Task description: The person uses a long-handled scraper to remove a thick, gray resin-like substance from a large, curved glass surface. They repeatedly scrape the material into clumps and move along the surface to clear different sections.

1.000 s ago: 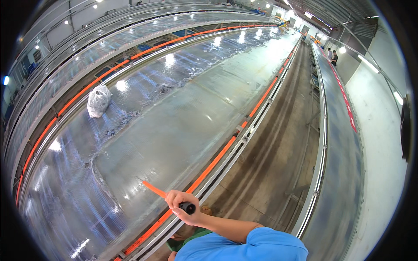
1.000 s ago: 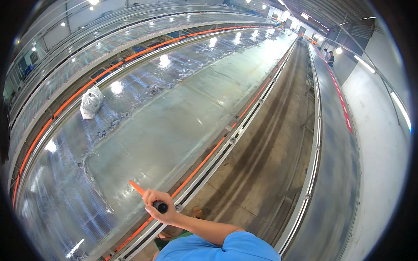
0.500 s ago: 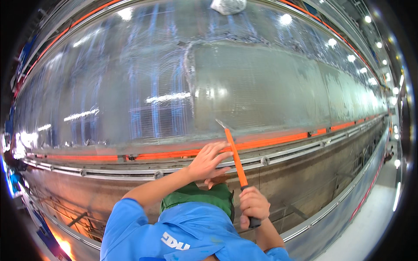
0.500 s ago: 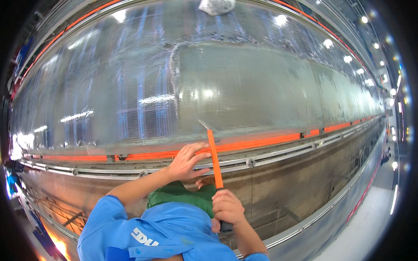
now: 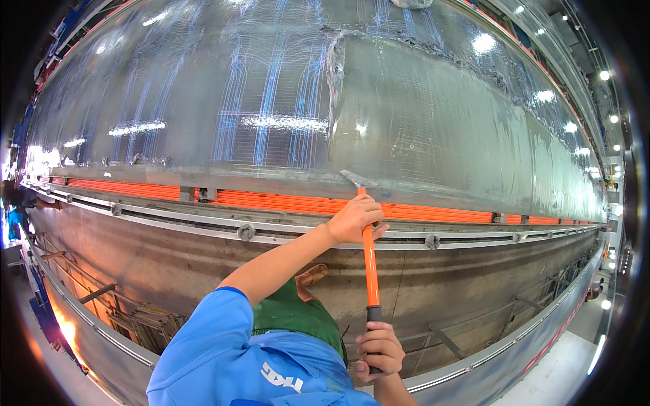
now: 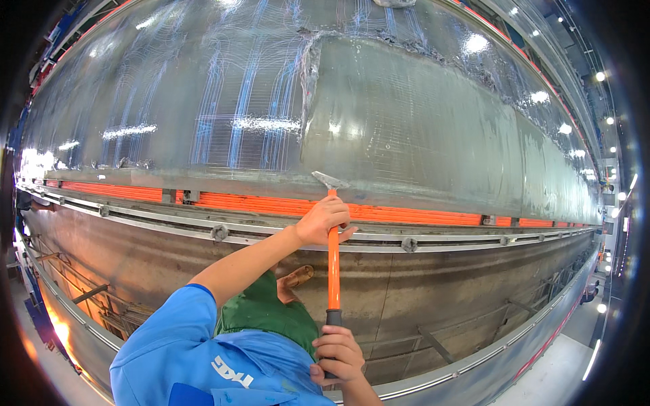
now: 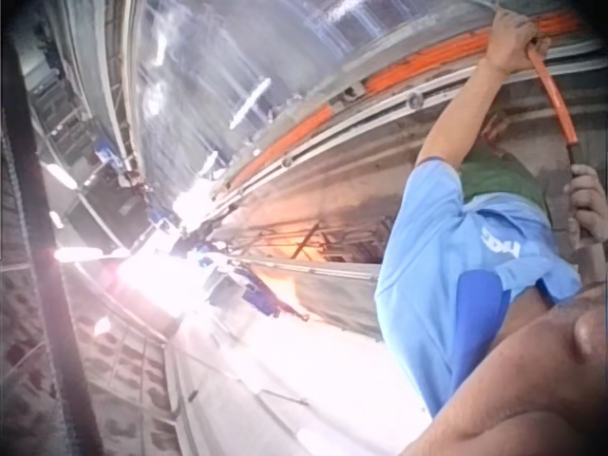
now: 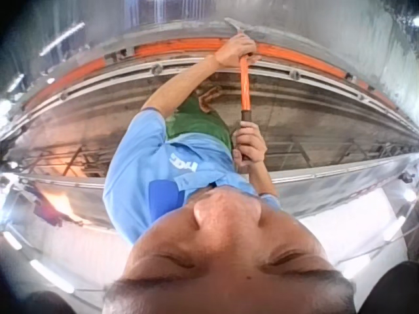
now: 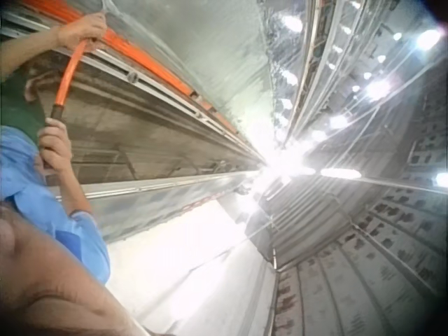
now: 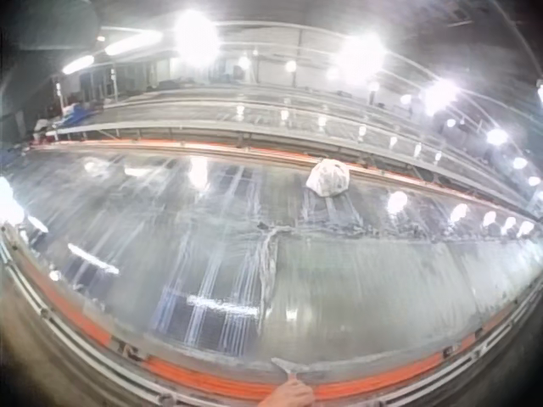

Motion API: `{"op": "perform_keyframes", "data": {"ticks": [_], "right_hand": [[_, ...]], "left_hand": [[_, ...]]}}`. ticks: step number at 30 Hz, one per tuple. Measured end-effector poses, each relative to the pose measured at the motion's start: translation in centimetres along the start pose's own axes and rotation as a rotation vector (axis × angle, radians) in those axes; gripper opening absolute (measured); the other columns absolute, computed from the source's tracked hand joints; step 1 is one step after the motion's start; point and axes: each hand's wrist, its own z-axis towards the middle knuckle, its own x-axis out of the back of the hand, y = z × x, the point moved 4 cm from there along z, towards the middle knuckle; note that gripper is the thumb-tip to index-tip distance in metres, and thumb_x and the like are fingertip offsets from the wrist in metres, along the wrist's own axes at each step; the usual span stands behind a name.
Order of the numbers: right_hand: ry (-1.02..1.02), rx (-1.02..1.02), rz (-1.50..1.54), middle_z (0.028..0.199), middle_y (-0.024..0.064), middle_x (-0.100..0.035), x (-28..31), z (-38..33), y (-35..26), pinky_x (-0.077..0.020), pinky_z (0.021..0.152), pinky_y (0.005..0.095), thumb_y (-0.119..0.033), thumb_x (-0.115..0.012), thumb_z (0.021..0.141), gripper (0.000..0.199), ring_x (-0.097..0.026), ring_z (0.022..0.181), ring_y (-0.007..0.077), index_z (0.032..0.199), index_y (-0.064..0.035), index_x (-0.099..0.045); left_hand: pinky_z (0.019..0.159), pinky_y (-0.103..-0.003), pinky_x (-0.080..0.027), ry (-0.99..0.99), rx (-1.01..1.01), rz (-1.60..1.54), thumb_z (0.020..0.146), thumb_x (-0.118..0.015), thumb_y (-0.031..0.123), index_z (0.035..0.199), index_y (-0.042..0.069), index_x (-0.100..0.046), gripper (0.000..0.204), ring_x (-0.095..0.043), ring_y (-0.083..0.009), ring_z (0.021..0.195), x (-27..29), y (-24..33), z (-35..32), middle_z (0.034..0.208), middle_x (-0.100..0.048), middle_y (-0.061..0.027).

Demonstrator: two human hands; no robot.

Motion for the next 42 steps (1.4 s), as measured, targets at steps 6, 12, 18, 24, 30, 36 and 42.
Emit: {"op": "perform_keyframes", "data": {"ticks": [6,12,18,24,30,36,42], "right_hand": [[0.037,0.123,0.174,0.064,0.0063,-0.061,1.2,0.5,-0.2,-0.0618,0.073,0.0443,-0.011,-0.074,0.078,0.016,-0.063,0.061,0.0233,0.072,-0.0042,-0.061],[0.079,0.246,0.259,0.063,0.0063,-0.06,1.3,4.9,0.3,-0.0624,0.067,0.0407,-0.009,-0.07,0.084,0.022,-0.06,0.056,0.0216,0.067,-0.0031,-0.058],[0.113,0.236,0.307,0.049,0.0002,-0.051,-1.6,9.2,1.0,-0.0517,0.05,0.0326,-0.011,-0.068,0.082,0.028,-0.048,0.042,0.0142,0.061,-0.0089,-0.049],[-0.192,0.306,0.381,0.06,0.0114,-0.061,-1.9,16.5,4.1,-0.0558,0.057,0.042,-0.008,-0.075,0.076,0.024,-0.059,0.052,0.0252,0.063,-0.0047,-0.055],[-0.002,0.295,0.269,0.058,0.0069,-0.059,-3.6,27.2,11.5,-0.0532,0.053,0.0384,-0.01,-0.076,0.079,0.029,-0.055,0.049,0.0222,0.062,-0.0078,-0.051],[0.211,0.298,0.322,0.055,0.0058,-0.055,-4.0,40.1,19.0,-0.0514,0.052,0.0383,-0.011,-0.071,0.086,0.032,-0.051,0.046,0.0198,0.061,-0.0075,-0.051],[0.137,0.285,0.286,0.048,0.002,-0.047,-0.8,45.7,21.2,-0.0459,0.05,0.033,-0.014,-0.066,0.083,0.034,-0.043,0.041,0.0154,0.059,-0.0093,-0.042]], "left_hand": [[0.072,-0.038,-0.044,0.023,-0.161,0.036,0.082,-0.079,0.014,0.063,0.009,-0.049,0.036,-0.055,-0.0274,0.068,1.0,0.8,-0.1,0.068,-0.053,-0.0054],[0.059,-0.039,-0.039,0.155,-0.029,0.11,0.085,-0.075,0.01,0.055,0.009,-0.042,0.044,-0.047,-0.0285,0.053,0.7,-1.8,-0.4,0.053,-0.044,-0.006],[0.054,-0.039,-0.036,0.303,-0.06,0.083,0.084,-0.073,0.003,0.055,0.01,-0.041,0.044,-0.044,-0.0283,0.049,1.9,-4.6,1.0,0.052,-0.042,-0.0056],[0.053,-0.038,-0.034,0.361,-0.089,0.067,0.082,-0.072,-0.001,0.056,0.01,-0.038,0.044,-0.042,-0.0266,0.048,4.3,-9.4,5.6,0.053,-0.04,-0.0044],[0.052,-0.039,-0.033,0.442,-0.158,0.082,0.083,-0.067,-0.005,0.058,0.01,-0.038,0.042,-0.039,-0.0263,0.047,8.6,-19.2,16.3,0.054,-0.039,-0.0046],[0.053,-0.039,-0.033,0.517,-0.15,0.109,0.085,-0.072,0.005,0.055,0.011,-0.039,0.045,-0.044,-0.028,0.049,13.5,-29.7,27.4,0.051,-0.042,-0.0053],[0.054,-0.04,-0.035,0.533,-0.042,0.146,0.087,-0.072,0.01,0.055,0.01,-0.041,0.044,-0.047,-0.029,0.05,13.5,-31.6,30.6,0.052,-0.045,-0.0069]]}}
